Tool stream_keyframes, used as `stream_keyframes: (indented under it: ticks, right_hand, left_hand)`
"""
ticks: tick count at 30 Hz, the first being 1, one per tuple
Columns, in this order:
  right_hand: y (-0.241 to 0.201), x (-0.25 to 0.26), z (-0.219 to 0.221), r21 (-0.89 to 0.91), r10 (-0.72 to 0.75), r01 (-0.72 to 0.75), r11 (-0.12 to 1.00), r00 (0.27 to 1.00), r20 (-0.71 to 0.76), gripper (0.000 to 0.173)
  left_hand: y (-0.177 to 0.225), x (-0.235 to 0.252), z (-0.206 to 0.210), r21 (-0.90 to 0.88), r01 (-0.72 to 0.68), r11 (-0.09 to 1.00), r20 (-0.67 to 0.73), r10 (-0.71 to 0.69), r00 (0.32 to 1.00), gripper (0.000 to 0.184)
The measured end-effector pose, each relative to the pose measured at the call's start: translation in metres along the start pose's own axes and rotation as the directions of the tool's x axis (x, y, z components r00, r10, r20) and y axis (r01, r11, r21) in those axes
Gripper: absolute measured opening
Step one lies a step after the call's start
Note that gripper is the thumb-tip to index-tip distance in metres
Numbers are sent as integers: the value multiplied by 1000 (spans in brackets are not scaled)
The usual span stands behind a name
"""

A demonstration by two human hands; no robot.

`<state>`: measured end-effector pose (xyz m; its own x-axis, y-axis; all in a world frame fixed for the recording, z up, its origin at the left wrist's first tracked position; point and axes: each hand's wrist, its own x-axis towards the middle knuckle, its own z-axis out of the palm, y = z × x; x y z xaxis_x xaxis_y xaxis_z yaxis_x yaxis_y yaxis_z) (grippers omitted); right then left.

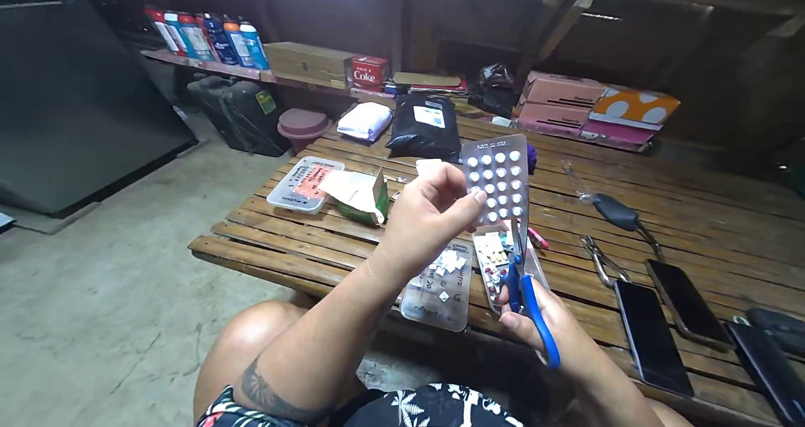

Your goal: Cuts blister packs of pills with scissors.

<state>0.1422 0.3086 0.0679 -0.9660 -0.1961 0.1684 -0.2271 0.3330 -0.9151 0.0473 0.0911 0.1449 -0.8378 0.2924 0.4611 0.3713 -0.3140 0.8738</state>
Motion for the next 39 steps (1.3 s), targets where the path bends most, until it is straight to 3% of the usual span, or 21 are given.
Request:
stream_keyframes:
  ticks: [14,21,39]
  right_hand:
    - [-2,-2,-4,142,-23,17,990,999,39,47]
    - [2,-1,-1,204,-49,57,977,998,-41,50]
    - [6,1,5,143,-78,103,984,983,-169,45]
  left_hand:
    - [-10,0,7,85,61,995,179,-75,981,5]
    - [-11,-1,12,201,89,975,275,-143,951,5]
    - [-13,-1,16,220,176,959,289,-236,928,7]
